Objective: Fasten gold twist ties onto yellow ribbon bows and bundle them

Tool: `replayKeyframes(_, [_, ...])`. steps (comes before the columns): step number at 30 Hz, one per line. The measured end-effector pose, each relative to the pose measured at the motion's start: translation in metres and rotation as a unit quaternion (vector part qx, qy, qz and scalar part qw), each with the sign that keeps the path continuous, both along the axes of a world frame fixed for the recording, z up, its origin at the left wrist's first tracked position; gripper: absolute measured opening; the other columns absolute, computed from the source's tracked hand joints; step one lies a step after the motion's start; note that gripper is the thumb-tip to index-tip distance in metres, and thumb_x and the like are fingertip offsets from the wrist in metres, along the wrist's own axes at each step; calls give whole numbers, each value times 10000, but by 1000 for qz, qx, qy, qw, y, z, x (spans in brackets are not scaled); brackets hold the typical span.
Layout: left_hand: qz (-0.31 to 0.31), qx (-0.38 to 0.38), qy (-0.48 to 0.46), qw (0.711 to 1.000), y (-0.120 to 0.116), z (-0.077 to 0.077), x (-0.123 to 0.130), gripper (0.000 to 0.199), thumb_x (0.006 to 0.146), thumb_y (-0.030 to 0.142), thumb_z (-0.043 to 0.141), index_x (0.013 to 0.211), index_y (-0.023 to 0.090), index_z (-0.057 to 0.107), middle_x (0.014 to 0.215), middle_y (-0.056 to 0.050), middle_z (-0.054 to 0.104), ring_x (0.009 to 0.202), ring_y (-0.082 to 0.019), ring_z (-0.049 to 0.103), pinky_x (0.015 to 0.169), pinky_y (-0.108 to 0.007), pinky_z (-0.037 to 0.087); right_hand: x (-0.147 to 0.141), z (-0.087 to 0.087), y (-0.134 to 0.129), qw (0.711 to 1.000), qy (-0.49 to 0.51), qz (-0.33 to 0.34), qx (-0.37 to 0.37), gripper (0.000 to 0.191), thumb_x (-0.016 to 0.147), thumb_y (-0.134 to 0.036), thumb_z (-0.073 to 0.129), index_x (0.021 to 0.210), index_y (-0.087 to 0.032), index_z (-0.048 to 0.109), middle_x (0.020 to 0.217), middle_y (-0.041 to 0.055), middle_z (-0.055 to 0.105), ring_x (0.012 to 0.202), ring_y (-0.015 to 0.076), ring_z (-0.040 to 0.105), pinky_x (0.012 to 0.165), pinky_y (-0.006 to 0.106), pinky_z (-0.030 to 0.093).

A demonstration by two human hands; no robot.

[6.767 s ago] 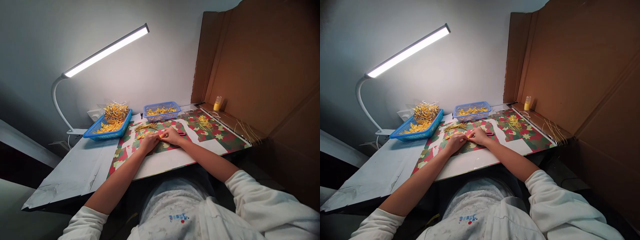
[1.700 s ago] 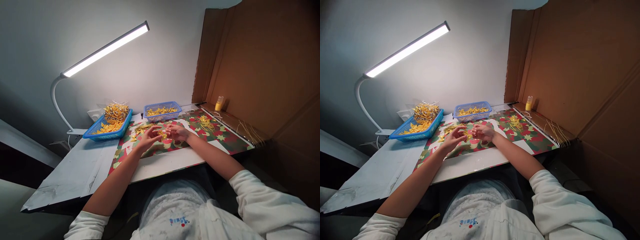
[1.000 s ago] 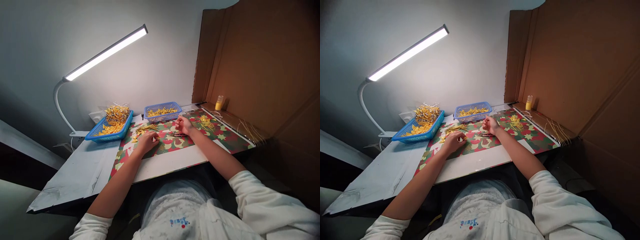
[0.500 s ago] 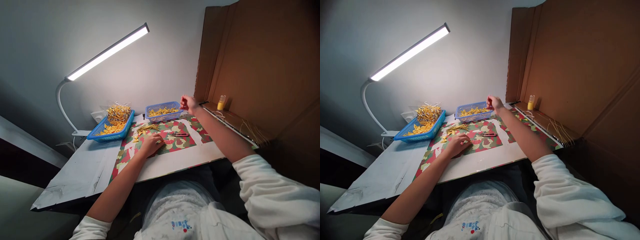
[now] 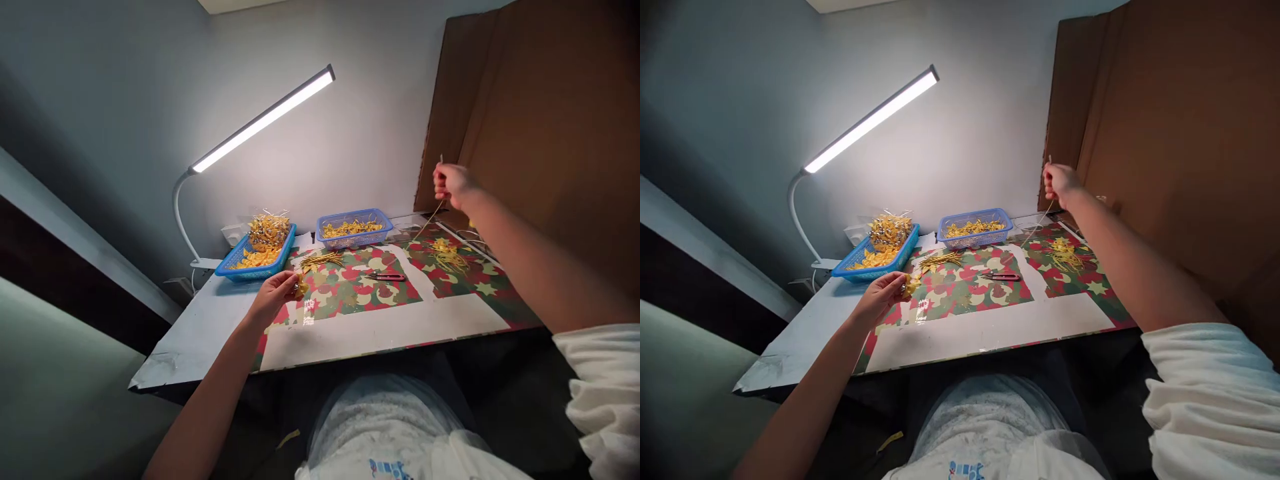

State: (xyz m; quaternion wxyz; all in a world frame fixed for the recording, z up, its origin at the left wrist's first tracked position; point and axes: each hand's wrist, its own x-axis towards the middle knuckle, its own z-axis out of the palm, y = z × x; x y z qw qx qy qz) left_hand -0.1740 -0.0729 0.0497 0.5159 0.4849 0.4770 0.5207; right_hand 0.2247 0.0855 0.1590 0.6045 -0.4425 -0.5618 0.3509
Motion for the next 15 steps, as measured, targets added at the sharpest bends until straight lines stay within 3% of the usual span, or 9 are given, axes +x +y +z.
replayKeyframes(2, [2, 0, -5, 1000, -6, -1, 0, 513, 522, 529, 858, 774, 153, 617, 641, 19, 610, 542, -97, 572, 540, -246, 515, -39, -20, -15, 994, 27, 62, -89, 375, 912, -280, 509, 589, -203, 334, 439, -97, 324, 354, 30, 290, 424, 207, 292])
replayKeyframes(4, [8, 13, -7, 1000, -10, -4, 6, 514, 564, 527, 838, 848, 161, 617, 657, 27, 603, 539, -92, 565, 532, -244, 512, -88, -45, -42, 976, 3, 191, -108, 281, 814, -261, 652, 664, -196, 423, 547, -42, 508, 488, 88, 490, 498, 241, 433])
replayKeyframes(7, [24, 60, 8, 998, -14, -10, 19, 530, 637, 529, 793, 985, 189, 582, 641, 50, 582, 512, -90, 553, 509, -237, 496, -154, -90, -89, 903, -63, 406, -127, 333, 682, -230, 777, 742, -190, 452, 798, 29, 651, 688, 115, 591, 591, 234, 474])
replayKeyframes(9, [32, 93, 24, 995, -17, -14, 28, 506, 677, 537, 762, 994, 203, 553, 623, 58, 579, 488, -91, 546, 502, -239, 488, -181, -118, -111, 854, -64, 496, -144, 406, 662, -282, 796, 766, -202, 412, 858, 26, 644, 747, 123, 605, 628, 243, 487])
replayKeyframes(12, [31, 121, 39, 991, -20, -20, 36, 419, 722, 530, 728, 922, 207, 551, 618, 54, 576, 466, -84, 521, 484, -235, 467, -195, -142, -123, 855, -16, 500, -137, 466, 708, -426, 747, 769, -230, 329, 665, -56, 537, 592, 100, 539, 551, 238, 444])
replayKeyframes(15, [15, 118, 34, 992, -20, -27, 38, 382, 727, 516, 728, 863, 199, 563, 637, 44, 567, 486, -79, 508, 467, -223, 449, -190, -142, -121, 888, 48, 438, -129, 474, 735, -477, 698, 766, -238, 290, 560, -113, 377, 450, 60, 357, 456, 209, 324])
